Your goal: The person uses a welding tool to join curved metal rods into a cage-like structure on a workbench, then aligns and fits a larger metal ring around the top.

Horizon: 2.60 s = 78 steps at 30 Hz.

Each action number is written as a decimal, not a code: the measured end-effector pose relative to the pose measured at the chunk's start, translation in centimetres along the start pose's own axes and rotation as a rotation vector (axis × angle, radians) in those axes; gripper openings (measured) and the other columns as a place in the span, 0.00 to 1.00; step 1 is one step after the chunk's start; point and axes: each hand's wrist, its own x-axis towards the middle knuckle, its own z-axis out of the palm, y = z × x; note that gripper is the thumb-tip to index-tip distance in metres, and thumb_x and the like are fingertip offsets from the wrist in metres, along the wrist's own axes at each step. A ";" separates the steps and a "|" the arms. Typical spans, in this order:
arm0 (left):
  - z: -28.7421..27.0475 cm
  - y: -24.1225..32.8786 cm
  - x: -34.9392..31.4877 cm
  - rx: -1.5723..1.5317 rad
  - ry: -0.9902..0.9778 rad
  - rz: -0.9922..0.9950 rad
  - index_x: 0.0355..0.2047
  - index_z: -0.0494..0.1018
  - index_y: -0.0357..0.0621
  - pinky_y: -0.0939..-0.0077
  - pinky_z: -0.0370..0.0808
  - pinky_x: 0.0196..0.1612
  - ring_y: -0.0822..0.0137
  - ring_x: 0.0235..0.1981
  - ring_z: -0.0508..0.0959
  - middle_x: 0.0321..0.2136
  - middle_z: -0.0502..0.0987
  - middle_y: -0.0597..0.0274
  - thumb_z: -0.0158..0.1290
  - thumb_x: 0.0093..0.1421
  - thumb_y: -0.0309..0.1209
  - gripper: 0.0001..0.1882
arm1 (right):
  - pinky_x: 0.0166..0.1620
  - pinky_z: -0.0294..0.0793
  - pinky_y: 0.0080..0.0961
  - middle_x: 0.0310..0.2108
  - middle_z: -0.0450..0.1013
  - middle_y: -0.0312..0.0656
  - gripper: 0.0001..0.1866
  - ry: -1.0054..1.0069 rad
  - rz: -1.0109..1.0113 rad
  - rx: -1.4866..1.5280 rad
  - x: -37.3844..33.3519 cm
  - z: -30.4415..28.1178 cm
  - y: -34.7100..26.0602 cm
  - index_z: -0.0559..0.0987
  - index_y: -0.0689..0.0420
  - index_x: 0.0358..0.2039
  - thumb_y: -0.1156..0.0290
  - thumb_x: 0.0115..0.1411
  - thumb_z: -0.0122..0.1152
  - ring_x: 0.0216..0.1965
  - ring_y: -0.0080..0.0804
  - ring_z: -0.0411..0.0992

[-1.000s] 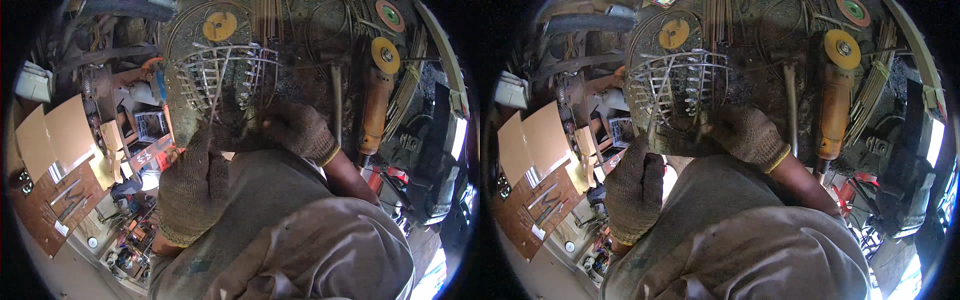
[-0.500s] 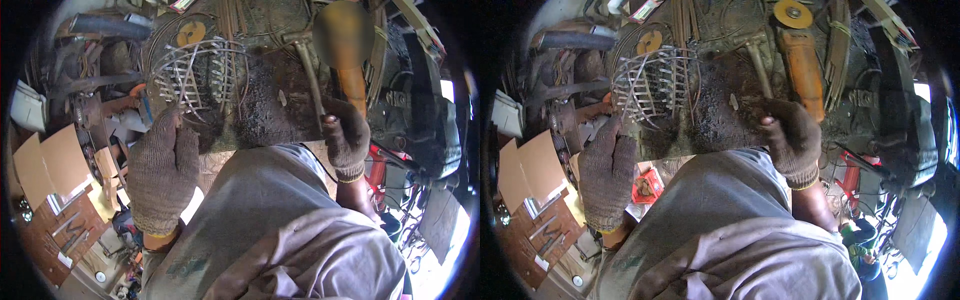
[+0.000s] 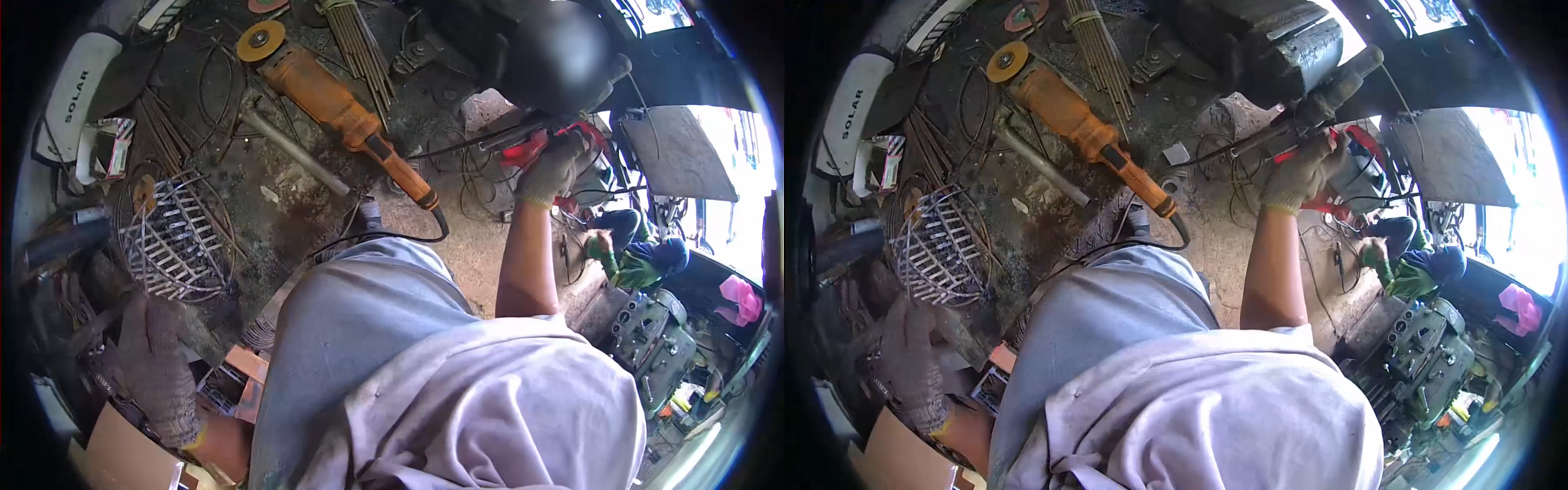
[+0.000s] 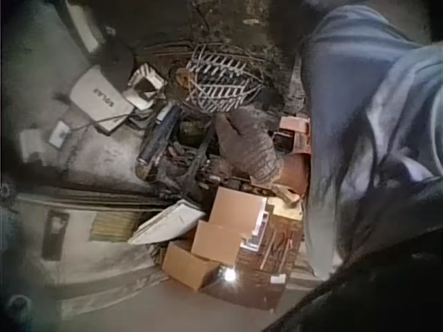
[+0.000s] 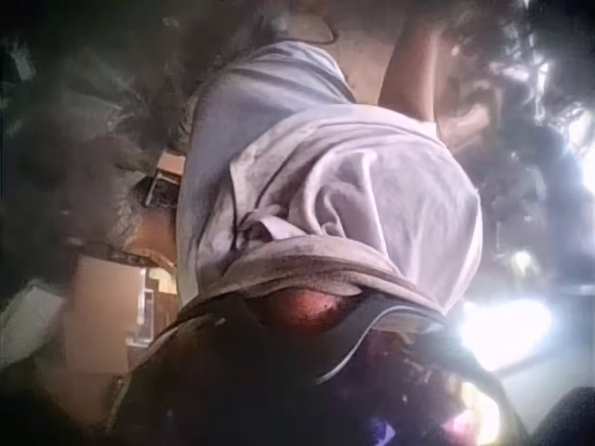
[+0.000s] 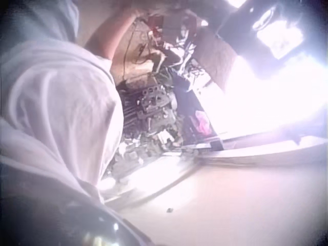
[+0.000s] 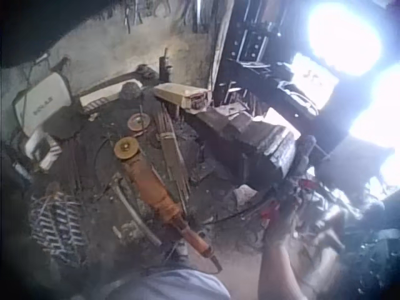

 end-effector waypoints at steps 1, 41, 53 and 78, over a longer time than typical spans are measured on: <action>0.7 -1.4 0.8 0.095 0.009 0.168 0.55 0.77 0.38 0.63 0.78 0.48 0.57 0.40 0.83 0.45 0.83 0.47 0.55 0.68 0.38 0.20 | 0.60 0.70 0.33 0.57 0.70 0.48 0.26 -0.119 -0.040 -0.016 1.5 -1.6 5.2 0.67 0.64 0.64 0.55 0.77 0.42 0.55 0.34 0.71; -0.4 1.7 0.0 0.033 0.093 -0.063 0.49 0.78 0.33 0.60 0.77 0.51 0.46 0.45 0.83 0.43 0.82 0.39 0.56 0.65 0.33 0.17 | 0.35 0.74 0.21 0.36 0.80 0.40 0.21 -1.179 -0.094 0.159 -6.8 10.5 -26.6 0.80 0.61 0.53 0.61 0.66 0.60 0.31 0.22 0.75; -0.1 1.7 0.0 0.005 0.077 -0.085 0.51 0.78 0.36 0.62 0.77 0.50 0.49 0.46 0.82 0.45 0.82 0.43 0.57 0.64 0.32 0.17 | 0.59 0.72 0.46 0.56 0.75 0.60 0.34 -1.349 -0.466 -0.347 -12.6 15.1 -22.7 0.69 0.48 0.68 0.50 0.63 0.58 0.59 0.60 0.72; 0.6 1.3 -0.5 -0.074 0.119 -0.126 0.51 0.78 0.33 0.72 0.78 0.46 0.67 0.39 0.82 0.41 0.84 0.53 0.61 0.63 0.25 0.16 | 0.52 0.74 0.57 0.46 0.77 0.63 0.29 -1.312 -0.648 -0.363 -15.4 14.8 -23.2 0.70 0.53 0.64 0.56 0.64 0.54 0.49 0.66 0.75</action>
